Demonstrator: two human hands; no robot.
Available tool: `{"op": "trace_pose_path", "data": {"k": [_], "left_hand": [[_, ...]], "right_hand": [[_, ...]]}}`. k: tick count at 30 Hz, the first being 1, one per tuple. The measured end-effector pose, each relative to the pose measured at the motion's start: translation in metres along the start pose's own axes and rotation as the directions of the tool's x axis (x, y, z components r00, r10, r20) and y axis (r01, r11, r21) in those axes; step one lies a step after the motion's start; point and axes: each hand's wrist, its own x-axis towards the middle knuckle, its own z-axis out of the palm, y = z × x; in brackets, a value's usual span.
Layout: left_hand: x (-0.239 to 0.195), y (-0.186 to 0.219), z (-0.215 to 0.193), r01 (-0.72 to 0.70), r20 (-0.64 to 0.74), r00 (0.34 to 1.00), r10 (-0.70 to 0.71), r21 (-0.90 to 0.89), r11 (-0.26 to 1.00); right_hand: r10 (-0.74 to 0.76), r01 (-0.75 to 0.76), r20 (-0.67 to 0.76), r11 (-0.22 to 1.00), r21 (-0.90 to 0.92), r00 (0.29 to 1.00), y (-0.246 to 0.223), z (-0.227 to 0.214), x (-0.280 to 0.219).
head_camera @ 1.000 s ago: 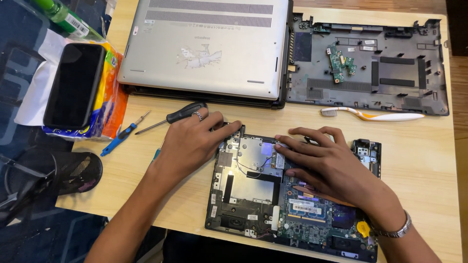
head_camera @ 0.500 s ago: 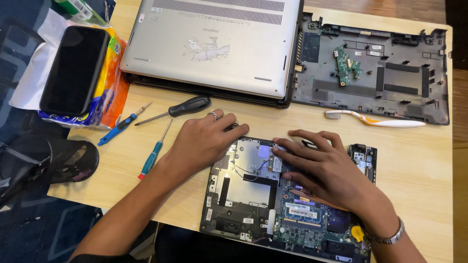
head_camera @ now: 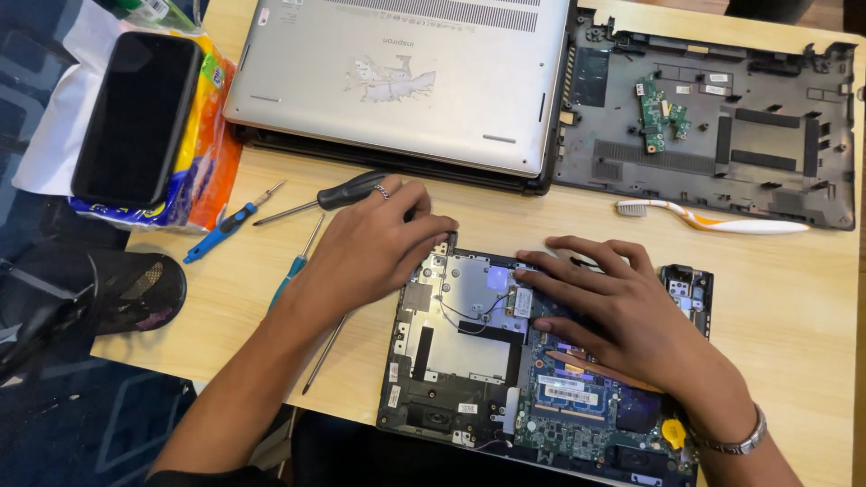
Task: The person uses a screwdriver to remove screws from a disassembled laptop and then removes a small circuit board from the motherboard. The removed board is placed on the closed laptop lid.
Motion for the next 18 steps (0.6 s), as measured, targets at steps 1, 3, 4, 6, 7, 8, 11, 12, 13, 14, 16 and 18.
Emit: {"op": "trace_pose_path", "data": {"k": [1,3,4,6,7,8,11,12,13,14,16,18], "left_hand": [[0.0,-0.001,-0.001,0.004,-0.002,1.0,-0.004,0.003,1.0],[0.0,-0.001,0.0,-0.043,-0.018,0.999,0.044,0.052,0.998],[-0.003,-0.001,0.003,-0.04,-0.019,0.999,0.041,0.051,0.998],[-0.003,-0.002,0.01,-0.12,-0.07,0.99,0.125,0.075,0.99],[-0.002,-0.002,0.009,-0.12,-0.07,0.99,0.125,0.076,0.99],[-0.002,-0.002,0.008,-0.123,-0.071,0.989,0.129,0.078,0.989],[-0.004,0.002,0.011,-0.103,-0.069,0.991,0.112,0.125,0.987],[-0.005,0.004,0.013,-0.082,-0.069,0.993,0.095,0.174,0.981],[-0.004,0.006,0.013,-0.078,-0.07,0.993,0.091,0.173,0.982],[-0.003,0.007,0.013,-0.073,-0.07,0.994,0.086,0.18,0.981],[-0.004,0.011,0.014,-0.068,-0.061,0.995,0.08,0.184,0.981],[-0.003,0.012,0.017,-0.042,-0.073,0.996,0.058,0.2,0.979]], "right_hand": [[-0.005,0.005,0.0,1.0,0.0,1.0,0.0,0.0,0.001],[-0.016,0.015,-0.014,1.0,-0.01,1.0,-0.001,-0.001,0.001],[-0.018,0.018,-0.011,1.0,-0.01,1.0,-0.002,0.0,0.001],[-0.007,0.007,-0.006,1.0,0.002,1.0,-0.001,0.0,0.001],[-0.008,0.008,-0.006,1.0,0.002,1.0,-0.001,-0.001,0.001],[-0.001,0.001,-0.01,1.0,0.017,1.0,-0.002,-0.002,0.002],[0.008,-0.008,-0.011,0.999,0.043,1.0,-0.002,-0.002,0.002],[0.01,-0.01,-0.012,0.999,0.051,1.0,-0.002,-0.001,0.002],[0.008,-0.007,-0.009,0.999,0.052,1.0,-0.002,0.0,0.002],[0.006,-0.005,-0.019,0.999,0.032,1.0,-0.001,0.0,0.002],[0.008,-0.007,-0.027,1.0,0.019,1.0,-0.002,0.003,0.0],[-0.019,0.019,-0.04,1.0,-0.006,0.999,-0.001,0.003,0.001]]}}
